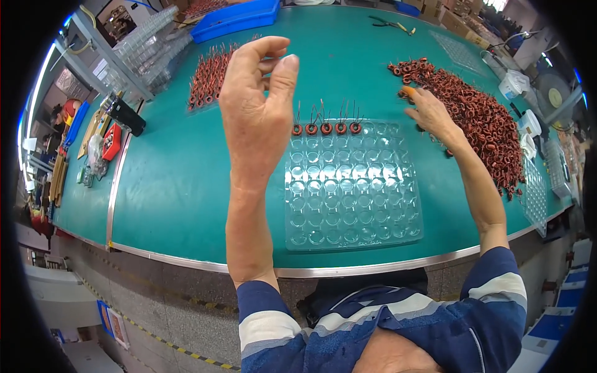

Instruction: Picking up small copper wire induction coils from a pile and placing them into a clear plastic blister tray for organization.

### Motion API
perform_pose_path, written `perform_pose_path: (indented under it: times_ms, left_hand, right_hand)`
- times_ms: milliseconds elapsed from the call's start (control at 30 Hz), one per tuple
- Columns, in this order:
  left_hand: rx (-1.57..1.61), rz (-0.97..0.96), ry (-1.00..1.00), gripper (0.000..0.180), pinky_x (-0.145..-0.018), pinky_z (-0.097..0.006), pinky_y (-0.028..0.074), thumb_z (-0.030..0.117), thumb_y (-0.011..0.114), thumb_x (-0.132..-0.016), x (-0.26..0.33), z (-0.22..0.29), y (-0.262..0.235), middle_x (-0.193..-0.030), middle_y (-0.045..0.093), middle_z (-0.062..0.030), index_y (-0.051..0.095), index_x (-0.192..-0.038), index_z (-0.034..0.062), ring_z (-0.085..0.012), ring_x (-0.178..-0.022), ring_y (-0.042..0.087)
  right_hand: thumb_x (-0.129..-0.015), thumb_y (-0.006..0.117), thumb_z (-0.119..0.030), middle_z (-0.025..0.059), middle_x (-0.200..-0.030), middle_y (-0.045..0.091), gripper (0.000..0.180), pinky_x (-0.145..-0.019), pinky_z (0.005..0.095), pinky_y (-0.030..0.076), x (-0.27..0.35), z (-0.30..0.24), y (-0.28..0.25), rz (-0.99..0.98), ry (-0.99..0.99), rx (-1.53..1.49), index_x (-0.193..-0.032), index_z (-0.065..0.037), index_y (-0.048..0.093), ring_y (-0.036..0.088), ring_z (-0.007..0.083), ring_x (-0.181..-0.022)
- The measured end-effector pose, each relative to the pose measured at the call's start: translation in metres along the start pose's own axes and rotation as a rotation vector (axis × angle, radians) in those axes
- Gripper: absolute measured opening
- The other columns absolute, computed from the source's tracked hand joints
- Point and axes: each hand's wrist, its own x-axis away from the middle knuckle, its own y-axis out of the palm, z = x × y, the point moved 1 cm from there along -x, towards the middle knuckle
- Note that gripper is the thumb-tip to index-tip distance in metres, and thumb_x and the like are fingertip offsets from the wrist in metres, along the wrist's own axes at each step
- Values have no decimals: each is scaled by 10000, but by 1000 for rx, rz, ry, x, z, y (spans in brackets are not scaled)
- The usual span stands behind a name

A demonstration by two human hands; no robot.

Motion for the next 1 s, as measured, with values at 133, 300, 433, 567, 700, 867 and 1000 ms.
perform_pose_path:
  times_ms: [133, 300, 433, 567, 700, 867, 1000]
  left_hand:
    - [62, -17, -9, 200, -697, -230, 476, 103, 616, -913, 0, 6, 2, -937, 592, -52, 602, -1065, -27, -96, -807, 575]
    - [68, -92, -54, 197, -709, -216, 465, 88, 590, -932, 5, 8, -2, -900, 608, -39, 583, -1095, -24, -81, -811, 569]
    - [42, -125, -56, 193, -720, -212, 466, 78, 568, -946, 5, 12, 6, -905, 623, -40, 580, -1113, -18, -79, -812, 567]
    - [43, -154, -49, 145, -677, -218, 461, 62, 614, -910, 9, 5, 20, -887, 607, -37, 612, -1037, -9, -83, -761, 555]
    - [-60, -312, -24, 140, -662, -257, 488, 72, 621, -902, 23, 1, 44, -856, 635, -77, 626, -1011, -15, -115, -732, 594]
    - [118, -431, -185, 158, -641, -263, 498, 79, 601, -910, 42, -6, 77, -845, 653, -82, 618, -1032, -20, -126, -705, 612]
    - [-3, -703, -241, 282, -675, -315, 519, 157, 567, -922, 53, -24, 131, -898, 663, -153, 535, -1136, -23, -192, -770, 661]
  right_hand:
    - [-829, 655, -248, 193, -1024, 572, 488, -804, 468, 459, 43, 36, 19, -189, 83, 287, -1232, -30, 487, 562, 359, -974]
    - [-850, 603, -156, 173, -862, 583, 159, -758, 443, 466, 50, 55, 16, -5, -46, 32, -931, -24, 638, 589, 335, -856]
    - [-841, 567, -80, 153, -853, 628, 119, -806, 424, 490, 49, 69, -10, 111, 67, -94, -877, -21, 663, 615, 327, -865]
    - [-828, 563, -65, 178, -878, 647, 146, -814, 416, 482, 47, 67, -36, 171, 175, -247, -910, 5, 661, 621, 337, -874]
    - [-825, 562, -64, 204, -854, 664, 161, -795, 415, 497, 51, 69, -54, 115, 326, -251, -922, 7, 668, 644, 340, -852]
    - [-816, 578, -66, 179, -787, 668, 175, -689, 374, 503, 68, 65, -73, 173, 337, -362, -936, 17, 675, 652, 269, -714]
    - [-821, 559, -73, 153, -700, 641, 171, -601, 351, 477, 78, 52, -80, 228, 288, -502, -917, 14, 671, 611, 223, -615]
